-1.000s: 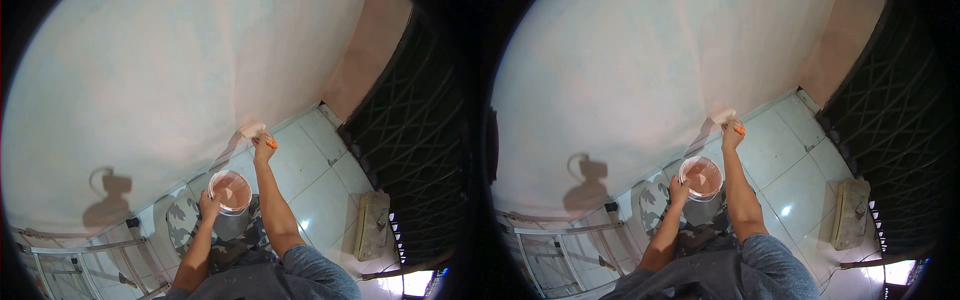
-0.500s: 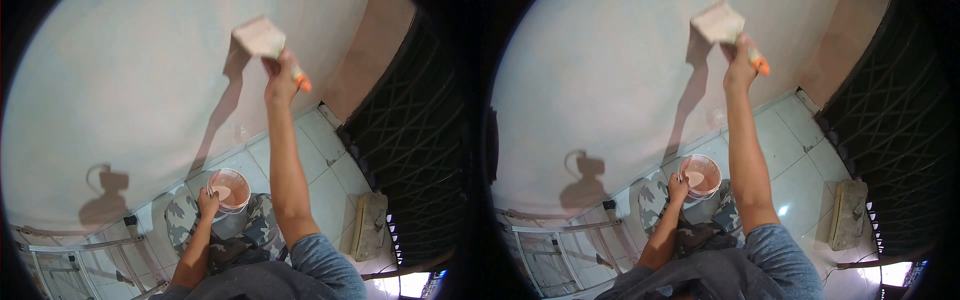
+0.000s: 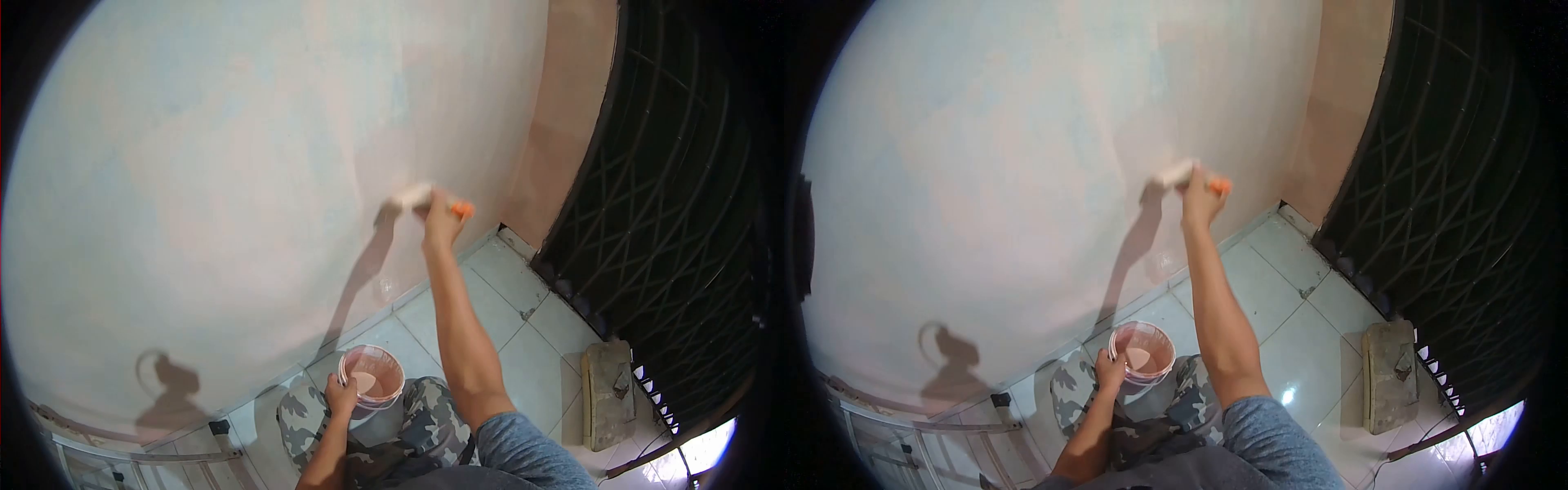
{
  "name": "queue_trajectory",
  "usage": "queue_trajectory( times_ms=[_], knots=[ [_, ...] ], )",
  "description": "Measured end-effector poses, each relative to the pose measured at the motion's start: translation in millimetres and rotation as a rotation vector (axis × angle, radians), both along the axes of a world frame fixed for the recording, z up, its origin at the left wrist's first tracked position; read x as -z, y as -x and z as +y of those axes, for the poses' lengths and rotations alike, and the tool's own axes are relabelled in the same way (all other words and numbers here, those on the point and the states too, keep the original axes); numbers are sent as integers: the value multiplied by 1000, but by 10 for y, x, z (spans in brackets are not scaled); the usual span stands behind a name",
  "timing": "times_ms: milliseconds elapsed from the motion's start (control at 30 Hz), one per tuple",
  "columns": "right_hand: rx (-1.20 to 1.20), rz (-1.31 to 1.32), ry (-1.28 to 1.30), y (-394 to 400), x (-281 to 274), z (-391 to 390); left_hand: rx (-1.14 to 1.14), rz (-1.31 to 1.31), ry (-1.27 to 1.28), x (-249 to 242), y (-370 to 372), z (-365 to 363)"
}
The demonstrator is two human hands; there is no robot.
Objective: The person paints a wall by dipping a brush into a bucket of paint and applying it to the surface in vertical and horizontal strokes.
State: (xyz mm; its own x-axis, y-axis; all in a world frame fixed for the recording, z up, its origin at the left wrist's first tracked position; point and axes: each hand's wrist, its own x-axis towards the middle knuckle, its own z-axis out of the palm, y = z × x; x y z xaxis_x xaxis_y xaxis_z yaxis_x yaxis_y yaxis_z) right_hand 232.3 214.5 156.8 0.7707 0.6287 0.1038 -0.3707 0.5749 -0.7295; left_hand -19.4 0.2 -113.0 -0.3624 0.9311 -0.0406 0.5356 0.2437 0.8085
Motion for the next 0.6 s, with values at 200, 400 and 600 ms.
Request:
queue_trajectory(
  times_ms=[200,400,600],
  knots=[
    [-201,-42,-405,-383,-1871,24,22,-205,-14,-119,-21,-36],
    [-262,-27,-210,-369,-773,168,16,-52,-83,109,21,-3],
    [-219,83,143,-153,998,-274,-9,-314,22,-138,-50,-31]
  ],
)
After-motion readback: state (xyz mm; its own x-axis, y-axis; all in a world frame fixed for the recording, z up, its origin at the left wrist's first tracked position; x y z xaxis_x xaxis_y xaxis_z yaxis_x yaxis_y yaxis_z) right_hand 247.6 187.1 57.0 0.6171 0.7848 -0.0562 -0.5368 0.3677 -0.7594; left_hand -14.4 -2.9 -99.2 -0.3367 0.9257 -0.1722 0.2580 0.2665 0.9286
